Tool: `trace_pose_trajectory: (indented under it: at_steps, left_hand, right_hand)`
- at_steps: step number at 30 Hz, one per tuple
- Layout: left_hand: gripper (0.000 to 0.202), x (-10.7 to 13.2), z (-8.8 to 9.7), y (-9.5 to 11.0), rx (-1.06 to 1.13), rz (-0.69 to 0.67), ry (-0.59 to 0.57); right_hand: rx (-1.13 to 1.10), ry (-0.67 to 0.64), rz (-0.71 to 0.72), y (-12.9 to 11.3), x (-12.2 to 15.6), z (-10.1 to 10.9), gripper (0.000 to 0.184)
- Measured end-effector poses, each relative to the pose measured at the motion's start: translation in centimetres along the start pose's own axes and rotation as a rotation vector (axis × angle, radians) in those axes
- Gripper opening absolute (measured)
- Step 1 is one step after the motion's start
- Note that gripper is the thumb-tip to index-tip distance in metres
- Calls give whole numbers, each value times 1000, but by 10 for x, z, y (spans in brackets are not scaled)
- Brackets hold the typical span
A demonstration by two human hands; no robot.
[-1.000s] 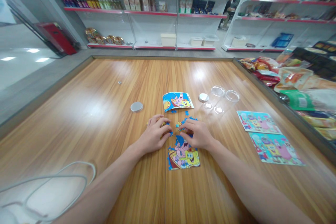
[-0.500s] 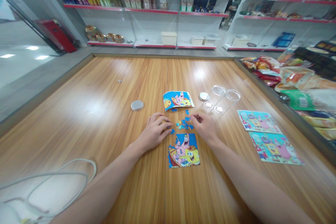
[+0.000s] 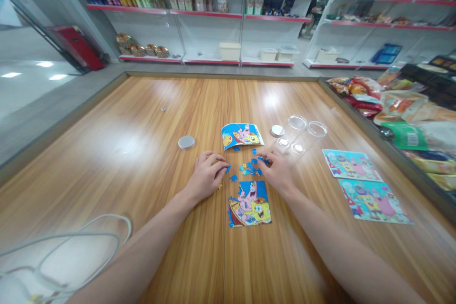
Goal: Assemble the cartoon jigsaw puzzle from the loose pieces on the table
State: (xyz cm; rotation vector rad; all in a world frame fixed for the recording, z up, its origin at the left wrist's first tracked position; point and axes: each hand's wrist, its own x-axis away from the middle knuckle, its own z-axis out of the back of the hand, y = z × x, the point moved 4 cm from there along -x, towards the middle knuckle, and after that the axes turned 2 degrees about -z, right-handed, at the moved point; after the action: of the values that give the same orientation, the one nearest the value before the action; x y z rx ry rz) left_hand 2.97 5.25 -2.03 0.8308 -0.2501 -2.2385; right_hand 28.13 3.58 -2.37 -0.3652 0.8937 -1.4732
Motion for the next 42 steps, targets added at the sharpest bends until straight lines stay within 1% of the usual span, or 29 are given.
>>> trace_pose_trajectory:
  at_steps: [3, 9, 13, 19, 21, 27, 30, 33, 38, 42]
  left_hand:
    - [17, 0, 2, 2, -2, 1, -2]
    - [20, 0, 0, 0, -7, 8, -12]
    - [15, 0, 0, 1, -7, 4, -25]
    - [18, 0, 3, 11, 24, -84, -116]
    - [19, 0, 2, 11, 16, -89, -135]
    - [17, 0, -2, 4, -9, -55, -86]
    - [22, 0, 0, 6, 8, -100, -79]
    - [23, 0, 1, 11, 18, -160, -124]
    - [23, 1, 4, 17, 40, -180, -174]
    - [28, 1, 6, 26, 93, -281, -241]
  right_hand:
    - [22, -23, 9, -3, 1, -1, 27]
    - [44, -72, 32, -4, 1, -3, 23]
    - [27, -77, 49, -2, 2, -3, 27]
    - [6, -55, 64, -5, 0, 0, 33]
    - [5, -58, 78, -6, -1, 0, 33]
    - [8, -75, 110, -5, 0, -3, 31]
    - [11, -85, 128, -4, 0, -5, 30]
    - [7, -103, 152, -4, 0, -6, 30]
    - [-13, -130, 197, -7, -1, -7, 32]
    - [-27, -137, 230, -11, 0, -5, 33]
